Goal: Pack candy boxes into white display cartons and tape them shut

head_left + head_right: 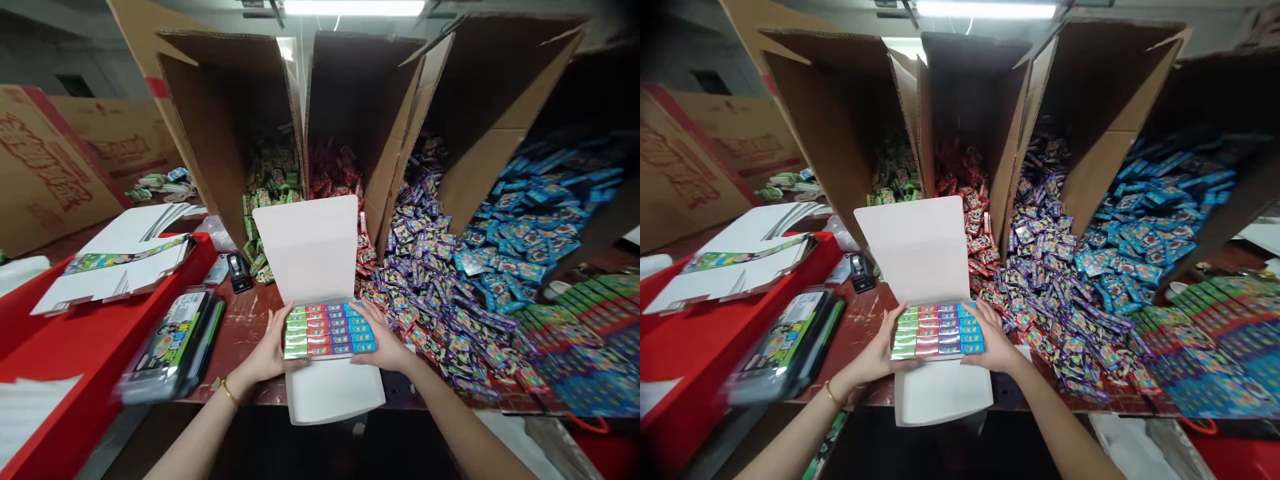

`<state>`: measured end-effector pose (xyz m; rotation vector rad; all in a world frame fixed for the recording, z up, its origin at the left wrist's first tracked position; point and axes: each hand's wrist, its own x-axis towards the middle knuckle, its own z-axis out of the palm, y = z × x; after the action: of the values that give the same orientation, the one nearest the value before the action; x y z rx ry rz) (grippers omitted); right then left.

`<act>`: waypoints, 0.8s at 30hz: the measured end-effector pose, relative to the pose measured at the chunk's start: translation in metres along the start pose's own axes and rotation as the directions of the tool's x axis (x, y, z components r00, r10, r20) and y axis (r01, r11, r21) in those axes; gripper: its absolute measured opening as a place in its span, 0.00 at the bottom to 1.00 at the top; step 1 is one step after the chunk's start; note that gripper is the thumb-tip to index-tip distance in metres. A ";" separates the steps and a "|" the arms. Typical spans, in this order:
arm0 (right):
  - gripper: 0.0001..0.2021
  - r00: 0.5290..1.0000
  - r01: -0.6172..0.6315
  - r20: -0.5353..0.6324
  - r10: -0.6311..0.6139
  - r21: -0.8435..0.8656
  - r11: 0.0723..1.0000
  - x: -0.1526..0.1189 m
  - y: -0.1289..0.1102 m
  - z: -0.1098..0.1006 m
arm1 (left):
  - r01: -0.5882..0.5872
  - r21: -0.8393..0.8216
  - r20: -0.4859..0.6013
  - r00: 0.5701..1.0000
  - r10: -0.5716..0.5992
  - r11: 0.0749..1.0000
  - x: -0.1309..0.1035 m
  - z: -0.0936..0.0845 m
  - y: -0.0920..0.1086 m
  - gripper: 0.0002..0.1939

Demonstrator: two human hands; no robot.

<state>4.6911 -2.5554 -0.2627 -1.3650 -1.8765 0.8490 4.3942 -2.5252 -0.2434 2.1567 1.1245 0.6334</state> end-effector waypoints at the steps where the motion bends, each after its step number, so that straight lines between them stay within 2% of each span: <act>1: 0.51 1.000 -0.001 0.011 0.002 -0.054 0.999 0.000 0.003 0.005 | -0.020 0.062 -0.002 1.000 0.020 0.998 0.000 0.000 -0.005 0.56; 3: 0.50 0.999 -0.015 0.040 0.017 -0.051 0.999 0.003 0.002 0.016 | -0.037 0.081 -0.002 0.999 0.037 0.996 -0.006 -0.007 -0.012 0.53; 6: 0.51 0.992 -0.026 0.121 0.028 -0.013 1.000 0.014 -0.015 0.032 | 0.002 0.084 0.008 1.000 -0.003 0.996 -0.024 -0.025 -0.017 0.50; 9: 0.49 0.976 -0.009 0.215 0.035 -0.119 0.993 0.029 -0.035 0.040 | 0.075 0.265 0.030 0.996 -0.086 0.961 -0.041 -0.037 -0.022 0.50; 11: 0.47 0.976 -0.003 0.212 0.053 -0.228 0.974 0.040 -0.042 0.043 | 0.118 0.422 0.026 0.990 -0.142 0.899 -0.049 -0.039 -0.024 0.52; 14: 0.45 0.981 0.015 0.191 0.046 -0.304 0.952 0.054 -0.041 0.048 | 0.087 0.581 0.003 0.994 -0.110 0.809 -0.051 -0.034 -0.025 0.56; 18: 0.57 0.982 -0.078 0.145 0.118 -0.255 0.964 0.060 -0.036 0.064 | 0.077 0.681 -0.103 0.995 -0.008 0.728 -0.035 -0.017 -0.016 0.54; 21: 0.63 0.991 -0.125 0.037 0.131 -0.140 0.982 0.050 -0.033 0.079 | -0.012 0.681 -0.017 0.999 0.032 0.733 -0.015 0.003 -0.004 0.43; 24: 0.55 0.977 -0.196 -0.094 0.194 -0.011 0.981 0.028 -0.024 0.090 | -0.036 0.657 0.056 0.998 -0.001 0.753 0.002 0.018 0.003 0.42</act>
<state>4.5985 -2.5456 -0.2913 -1.5928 -1.7049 0.8490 4.4085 -2.5305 -0.2530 2.7527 1.4549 0.1755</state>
